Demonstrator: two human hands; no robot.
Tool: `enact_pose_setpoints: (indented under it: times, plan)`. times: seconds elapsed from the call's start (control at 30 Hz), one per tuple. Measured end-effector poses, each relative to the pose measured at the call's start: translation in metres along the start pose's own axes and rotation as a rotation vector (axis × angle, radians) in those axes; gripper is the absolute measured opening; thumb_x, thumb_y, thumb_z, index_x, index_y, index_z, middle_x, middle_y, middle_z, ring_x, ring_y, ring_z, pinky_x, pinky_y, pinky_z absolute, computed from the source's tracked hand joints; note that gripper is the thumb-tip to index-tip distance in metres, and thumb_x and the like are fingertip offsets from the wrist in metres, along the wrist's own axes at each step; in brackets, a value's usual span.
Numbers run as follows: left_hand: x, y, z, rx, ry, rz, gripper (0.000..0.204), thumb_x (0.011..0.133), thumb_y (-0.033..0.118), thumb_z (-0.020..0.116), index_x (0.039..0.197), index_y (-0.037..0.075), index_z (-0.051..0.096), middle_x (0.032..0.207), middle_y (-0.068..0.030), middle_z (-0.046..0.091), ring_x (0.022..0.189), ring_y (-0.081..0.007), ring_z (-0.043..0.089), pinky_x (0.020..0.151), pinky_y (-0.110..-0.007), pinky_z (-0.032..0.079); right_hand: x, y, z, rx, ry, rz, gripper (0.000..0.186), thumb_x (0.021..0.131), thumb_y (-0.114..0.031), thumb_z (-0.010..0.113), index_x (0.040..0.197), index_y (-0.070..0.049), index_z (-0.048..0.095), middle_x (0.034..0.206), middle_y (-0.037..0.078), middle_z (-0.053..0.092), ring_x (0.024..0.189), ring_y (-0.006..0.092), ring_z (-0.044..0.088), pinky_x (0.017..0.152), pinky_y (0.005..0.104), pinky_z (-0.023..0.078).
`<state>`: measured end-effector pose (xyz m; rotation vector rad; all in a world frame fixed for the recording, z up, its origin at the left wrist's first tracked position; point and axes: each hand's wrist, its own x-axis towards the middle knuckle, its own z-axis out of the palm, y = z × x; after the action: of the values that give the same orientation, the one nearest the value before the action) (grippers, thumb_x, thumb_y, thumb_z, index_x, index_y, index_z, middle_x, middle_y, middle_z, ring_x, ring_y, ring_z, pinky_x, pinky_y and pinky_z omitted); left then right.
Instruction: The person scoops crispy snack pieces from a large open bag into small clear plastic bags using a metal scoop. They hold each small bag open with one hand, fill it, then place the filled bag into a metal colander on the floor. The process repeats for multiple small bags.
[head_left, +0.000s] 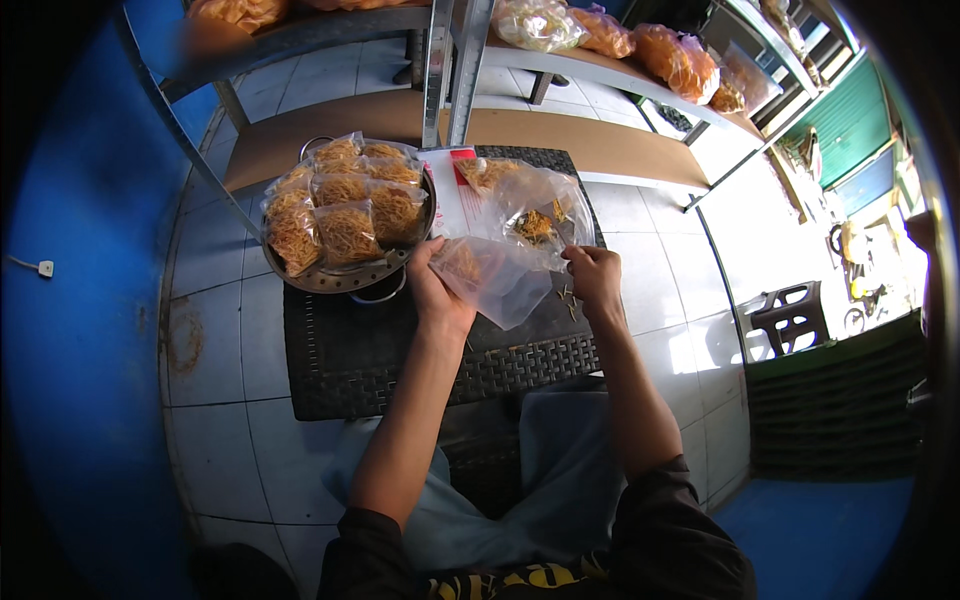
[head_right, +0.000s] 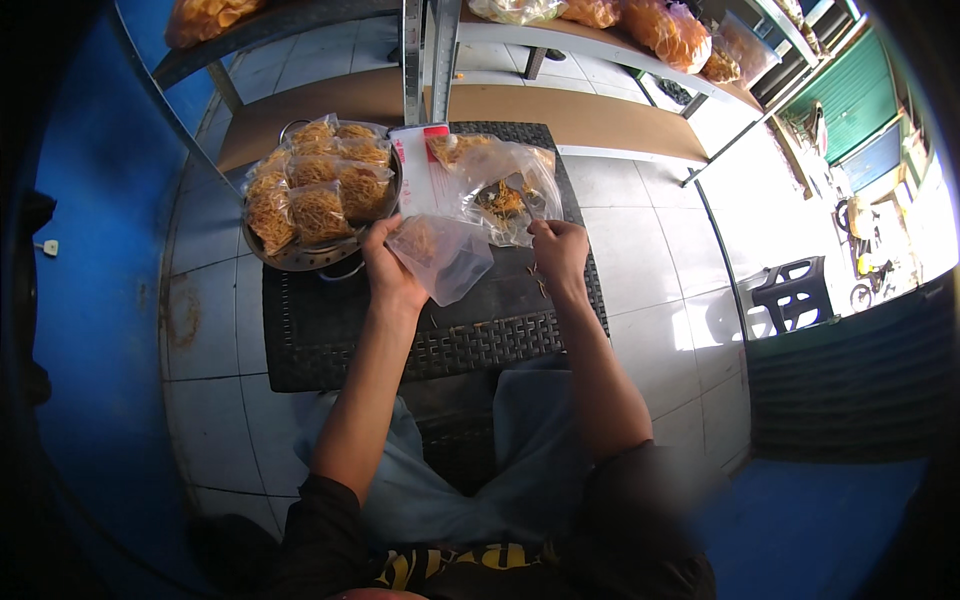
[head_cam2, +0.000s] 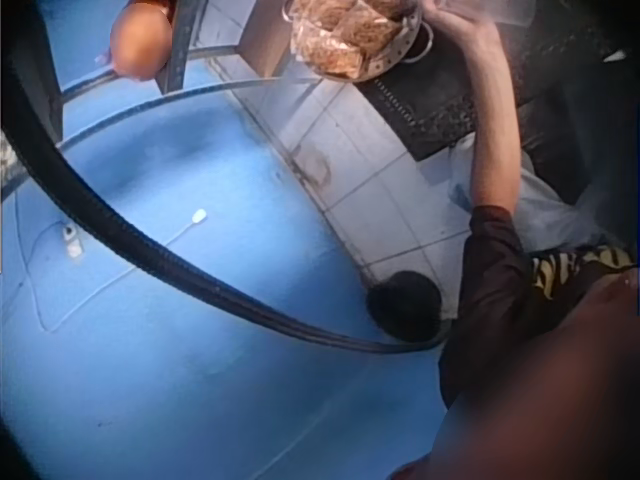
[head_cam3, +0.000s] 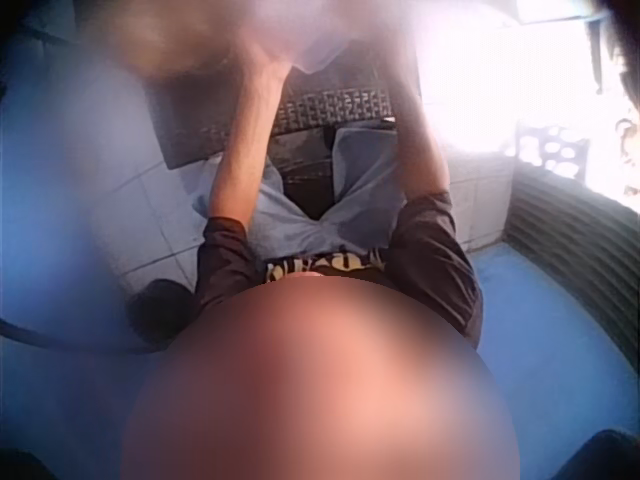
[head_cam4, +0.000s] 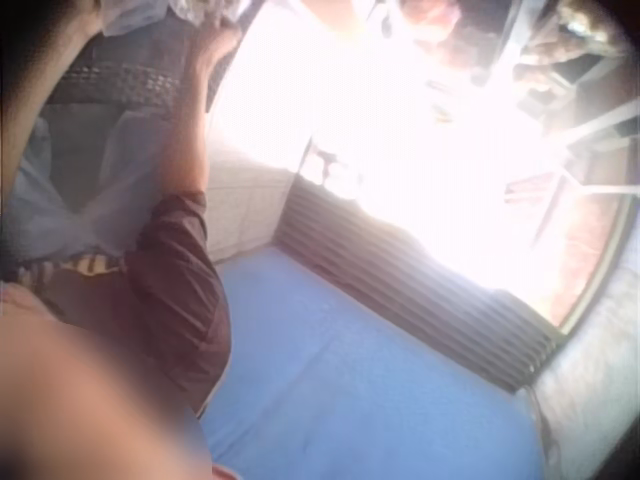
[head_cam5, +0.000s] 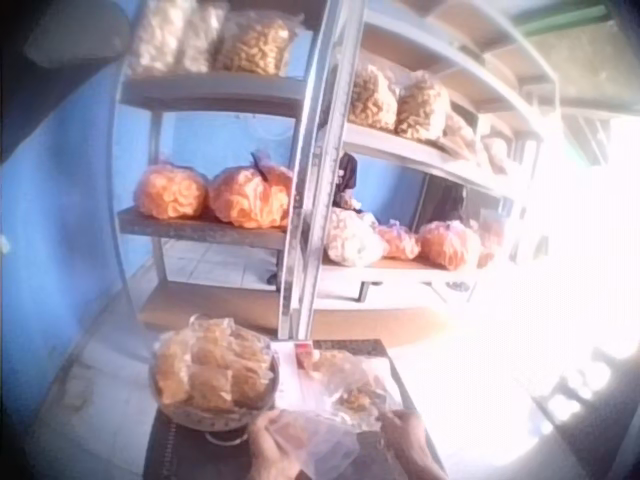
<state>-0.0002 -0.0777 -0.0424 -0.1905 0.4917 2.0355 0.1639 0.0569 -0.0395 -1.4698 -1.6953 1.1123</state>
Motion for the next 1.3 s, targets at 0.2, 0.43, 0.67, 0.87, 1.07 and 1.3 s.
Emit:
enact_pose_setpoints:
  times: [0.2, 0.43, 0.67, 0.87, 1.07, 1.3]
  plan:
    - [0.011, -0.002, -0.011, 0.026, -0.022, 0.023, 0.039, 0.084, 0.026, 0.056, 0.112, -0.001, 0.057, 0.101, -0.0125, 0.063, 0.095, -0.0275, 0.062, 0.088, -0.042, 0.050, -0.011, -0.027, -0.036, 0.368, -0.255, 0.224, 0.021, 0.087, -0.016, 0.065, 0.089, 0.005, 0.067, 0.063, 0.000, 0.052, 0.042, 0.0055, 0.037, 0.038, 0.0236, 0.026]
    - [0.012, -0.002, -0.014, -0.006, -0.058, -0.028, 0.049, 0.085, 0.028, 0.053, 0.119, -0.008, 0.050, 0.103, -0.0219, 0.060, 0.101, -0.0390, 0.061, 0.095, -0.051, 0.048, -0.044, -0.053, -0.075, 0.294, -0.355, 0.277, 0.020, 0.092, -0.018, 0.063, 0.086, 0.001, 0.067, 0.060, -0.003, 0.049, 0.040, 0.0036, 0.033, 0.038, 0.0212, 0.025]
    - [0.012, -0.005, -0.011, -0.058, -0.006, -0.089, 0.048, 0.086, 0.029, 0.054, 0.115, -0.008, 0.049, 0.107, -0.0220, 0.054, 0.102, -0.0418, 0.059, 0.094, -0.053, 0.049, -0.077, -0.081, -0.106, 0.192, -0.373, 0.303, 0.022, 0.092, -0.019, 0.062, 0.086, 0.002, 0.067, 0.057, -0.004, 0.045, 0.040, 0.0026, 0.032, 0.036, 0.0198, 0.023]
    - [0.007, -0.003, -0.008, -0.002, -0.006, -0.031, 0.046, 0.086, 0.030, 0.056, 0.113, -0.007, 0.050, 0.107, -0.0212, 0.054, 0.101, -0.0405, 0.059, 0.093, -0.052, 0.050, -0.107, -0.100, -0.134, 0.209, -0.394, 0.308, 0.024, 0.093, -0.018, 0.059, 0.088, 0.004, 0.066, 0.056, -0.004, 0.042, 0.042, 0.0033, 0.033, 0.037, 0.0212, 0.023]
    - [0.002, -0.004, -0.005, -0.016, -0.039, -0.002, 0.041, 0.087, 0.032, 0.056, 0.108, -0.003, 0.052, 0.105, -0.0187, 0.054, 0.099, -0.0396, 0.059, 0.091, -0.051, 0.051, -0.145, -0.116, -0.163, 0.204, -0.421, 0.318, 0.026, 0.093, -0.019, 0.061, 0.086, 0.005, 0.064, 0.053, -0.005, 0.040, 0.040, 0.0023, 0.031, 0.036, 0.0209, 0.021]
    - [0.005, -0.008, -0.012, -0.020, -0.034, 0.015, 0.033, 0.088, 0.032, 0.055, 0.099, 0.002, 0.054, 0.100, -0.0161, 0.055, 0.097, -0.0398, 0.061, 0.089, -0.052, 0.051, -0.172, -0.116, -0.168, 0.225, -0.489, 0.416, 0.026, 0.093, -0.019, 0.063, 0.085, 0.005, 0.066, 0.055, -0.003, 0.043, 0.042, 0.0019, 0.032, 0.038, 0.0199, 0.022]
